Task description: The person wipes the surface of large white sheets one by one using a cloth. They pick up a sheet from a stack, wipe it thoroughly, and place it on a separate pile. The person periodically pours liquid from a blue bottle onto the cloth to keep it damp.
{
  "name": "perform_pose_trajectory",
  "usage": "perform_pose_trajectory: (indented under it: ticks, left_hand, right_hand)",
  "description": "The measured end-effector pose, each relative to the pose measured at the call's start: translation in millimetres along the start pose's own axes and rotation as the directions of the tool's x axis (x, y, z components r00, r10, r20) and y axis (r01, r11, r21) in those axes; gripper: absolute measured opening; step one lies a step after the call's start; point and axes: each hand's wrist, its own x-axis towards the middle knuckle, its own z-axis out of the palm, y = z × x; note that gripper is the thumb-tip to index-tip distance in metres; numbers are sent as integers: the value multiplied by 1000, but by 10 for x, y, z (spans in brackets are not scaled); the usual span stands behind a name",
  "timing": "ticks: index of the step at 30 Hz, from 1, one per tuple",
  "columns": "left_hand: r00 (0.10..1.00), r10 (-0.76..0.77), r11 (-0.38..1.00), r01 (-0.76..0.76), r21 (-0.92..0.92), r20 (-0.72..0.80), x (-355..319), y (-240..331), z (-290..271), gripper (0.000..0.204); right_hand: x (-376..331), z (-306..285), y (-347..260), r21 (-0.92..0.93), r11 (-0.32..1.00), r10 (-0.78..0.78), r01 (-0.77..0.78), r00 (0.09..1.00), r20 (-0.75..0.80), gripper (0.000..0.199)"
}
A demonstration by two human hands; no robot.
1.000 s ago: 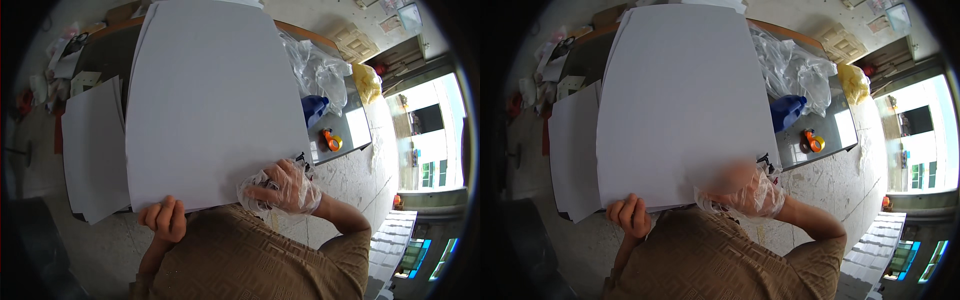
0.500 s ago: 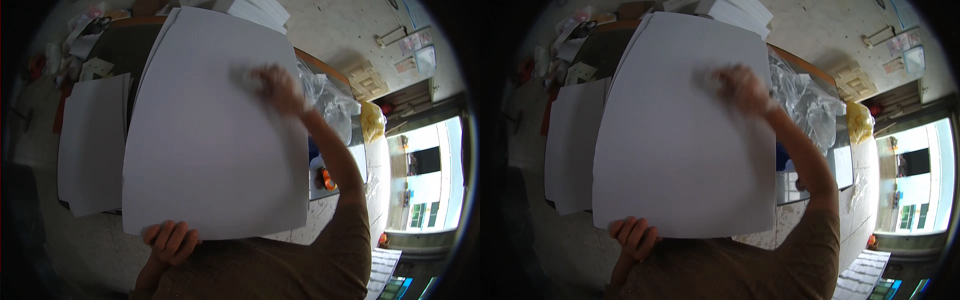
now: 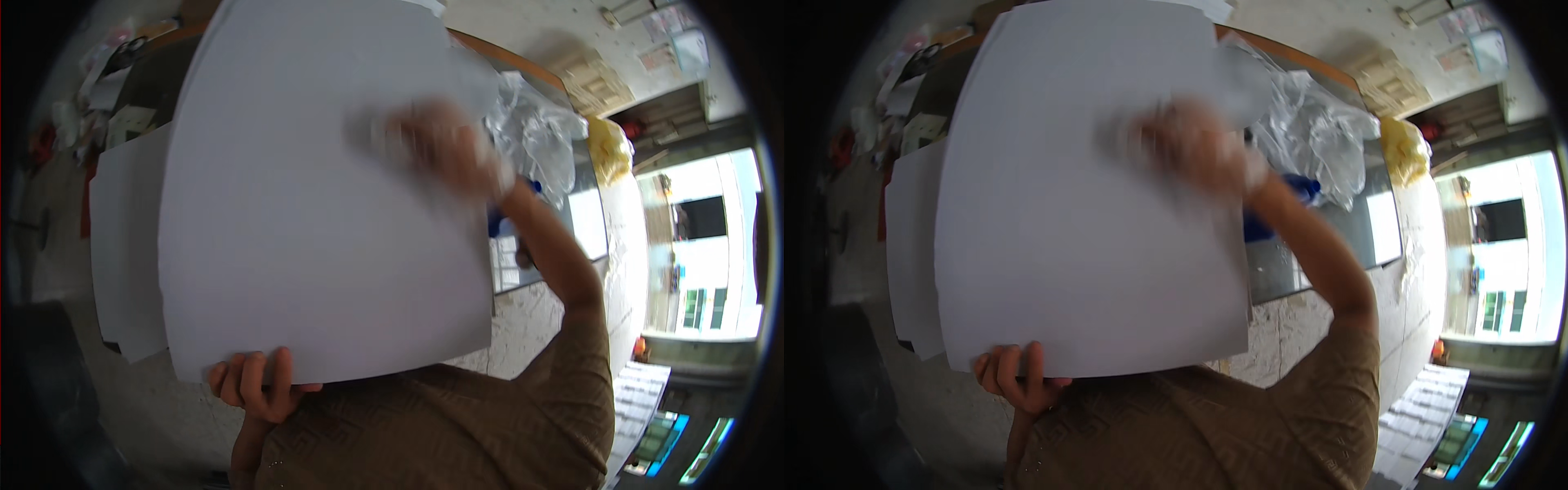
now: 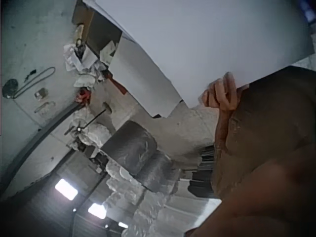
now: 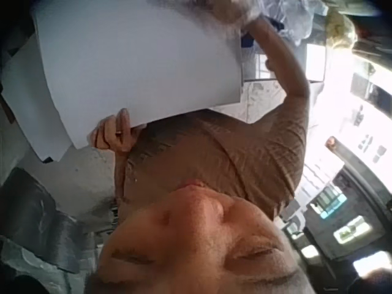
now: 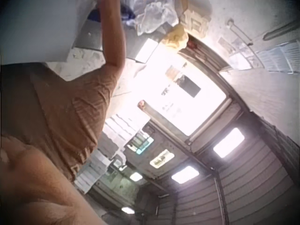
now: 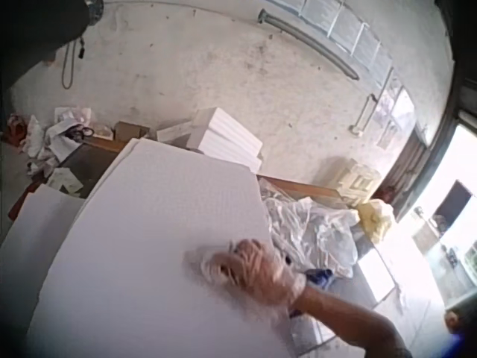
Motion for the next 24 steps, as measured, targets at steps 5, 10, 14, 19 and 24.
perform_pose_trajectory:
  ticks: [5, 10, 14, 19, 24]
  left_hand:
    - [982, 69, 998, -69, 6, -175, 46, -88, 187, 60]
    - [952, 89, 995, -98, -14, -293, 34, -136, 275, 61]
    - [967, 66, 997, -75, -28, -248, -12, -132, 241, 59]
    - [999, 16, 1000, -17, 23, 34, -69, -37, -24, 60]
    - [996, -11, 1000, 13, -23, 92, -59, -50, -63, 58]
  right_hand:
    - [-822, -1161, -1785, 452, 865, 155, -217, 973, 169, 53]
    - [-837, -1115, -1680, 429, 864, 165, -263, 954, 251, 58]
    - [-453, -628, -739, 239, 954, 123, -178, 965, 231, 50]
    - [608, 615, 1446, -228, 883, 451, -410, 876, 174, 33]
    - [1069, 1352, 2865, 42, 815, 564, -579, 806, 179, 47]
